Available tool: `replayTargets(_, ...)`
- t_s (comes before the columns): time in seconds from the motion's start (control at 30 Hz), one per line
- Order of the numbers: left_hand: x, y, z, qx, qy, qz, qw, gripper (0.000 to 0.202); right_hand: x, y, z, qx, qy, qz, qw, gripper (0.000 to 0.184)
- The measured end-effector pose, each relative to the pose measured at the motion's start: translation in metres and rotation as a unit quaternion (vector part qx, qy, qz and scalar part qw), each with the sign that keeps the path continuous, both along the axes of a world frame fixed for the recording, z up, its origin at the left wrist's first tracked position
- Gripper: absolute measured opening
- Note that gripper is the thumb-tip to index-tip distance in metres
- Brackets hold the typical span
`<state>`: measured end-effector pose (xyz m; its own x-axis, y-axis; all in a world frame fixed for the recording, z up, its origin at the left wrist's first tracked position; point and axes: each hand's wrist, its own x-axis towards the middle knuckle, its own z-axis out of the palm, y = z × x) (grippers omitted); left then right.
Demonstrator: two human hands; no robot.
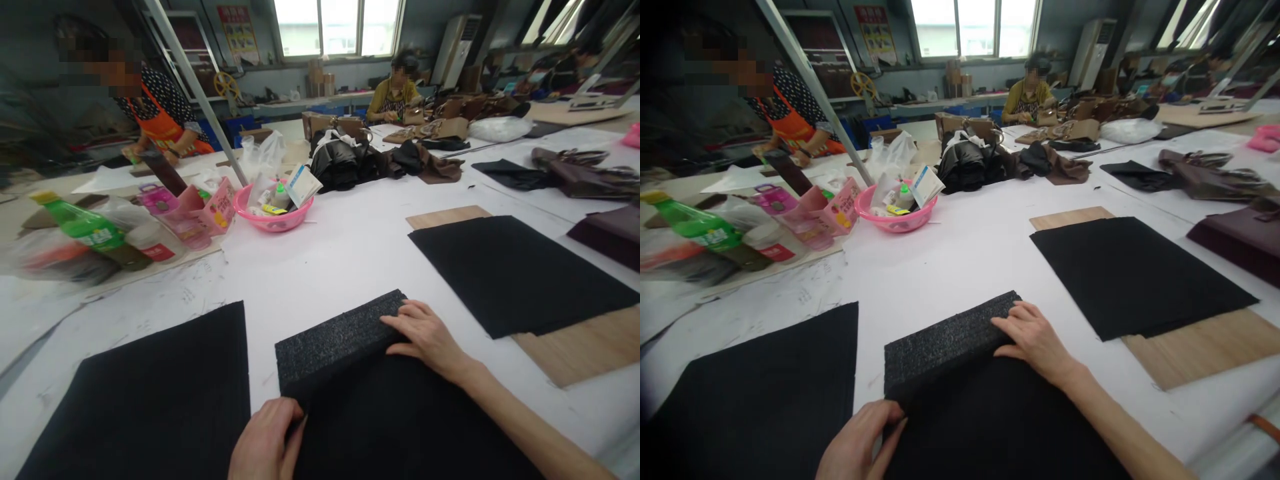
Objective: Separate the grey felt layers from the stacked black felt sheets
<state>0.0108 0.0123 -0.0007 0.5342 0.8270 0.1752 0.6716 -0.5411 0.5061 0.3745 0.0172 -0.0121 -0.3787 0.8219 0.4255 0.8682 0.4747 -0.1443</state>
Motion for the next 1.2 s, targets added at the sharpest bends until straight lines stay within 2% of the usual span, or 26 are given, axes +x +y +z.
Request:
replayTargets(0.13,0.003,-0.001,0.000,0.014,-0.022,0.014,1.000,0.012,0.082,-0.017,-0.002,0.038,-0.061,-0.106,0.992,0.045)
replayTargets(0.2,0.004,-0.001,0.000,0.006,-0.022,0.022,0.999,0.013,0.099,-0.024,0.001,0.070,-0.072,-0.165,0.981,0.041)
replayTargets(0.23,0.004,-0.002,0.000,-0.001,-0.020,0.028,0.999,0.013,0.098,-0.025,0.004,0.085,-0.062,-0.190,0.976,0.039)
replayTargets(0.3,0.004,-0.003,0.002,-0.022,-0.010,0.038,0.999,0.013,0.073,-0.025,0.010,0.080,-0.008,-0.204,0.976,0.034)
replayTargets(0.33,0.004,-0.003,0.004,-0.035,-0.003,0.041,0.999,0.013,0.052,-0.023,0.013,0.051,0.033,-0.184,0.981,0.031)
replayTargets(0.43,0.005,-0.004,0.009,-0.066,0.007,0.047,0.997,0.011,-0.028,-0.016,0.019,-0.102,0.136,-0.032,0.985,0.021)
replayTargets(0.5,0.005,-0.004,0.011,-0.078,0.002,0.052,0.996,0.010,-0.074,-0.012,0.019,-0.150,0.124,0.063,0.979,0.039)
replayTargets(0.6,0.004,-0.003,0.012,-0.094,-0.010,0.055,0.994,0.008,-0.112,-0.005,0.013,-0.164,0.103,0.110,0.975,0.059)
replayTargets(0.77,0.000,0.001,0.014,-0.124,-0.050,0.056,0.989,0.004,-0.118,0.000,0.007,-0.149,0.104,0.111,0.977,0.048)
replayTargets(0.87,-0.002,0.006,0.018,-0.148,-0.078,0.067,0.984,0.013,-0.118,0.000,0.005,-0.151,0.125,0.113,0.974,0.041)
replayTargets(1.0,-0.003,0.015,0.020,-0.134,-0.102,0.083,0.982,0.019,-0.120,-0.001,0.002,-0.156,0.146,0.110,0.971,0.036)
replayTargets(1.1,-0.004,0.021,0.018,-0.133,-0.099,0.074,0.983,0.010,-0.121,-0.001,-0.001,-0.146,0.154,0.107,0.971,0.023)
replayTargets(1.2,-0.005,0.024,0.017,-0.132,-0.084,0.049,0.986,0.013,-0.120,-0.002,-0.003,-0.135,0.162,0.104,0.972,0.012)
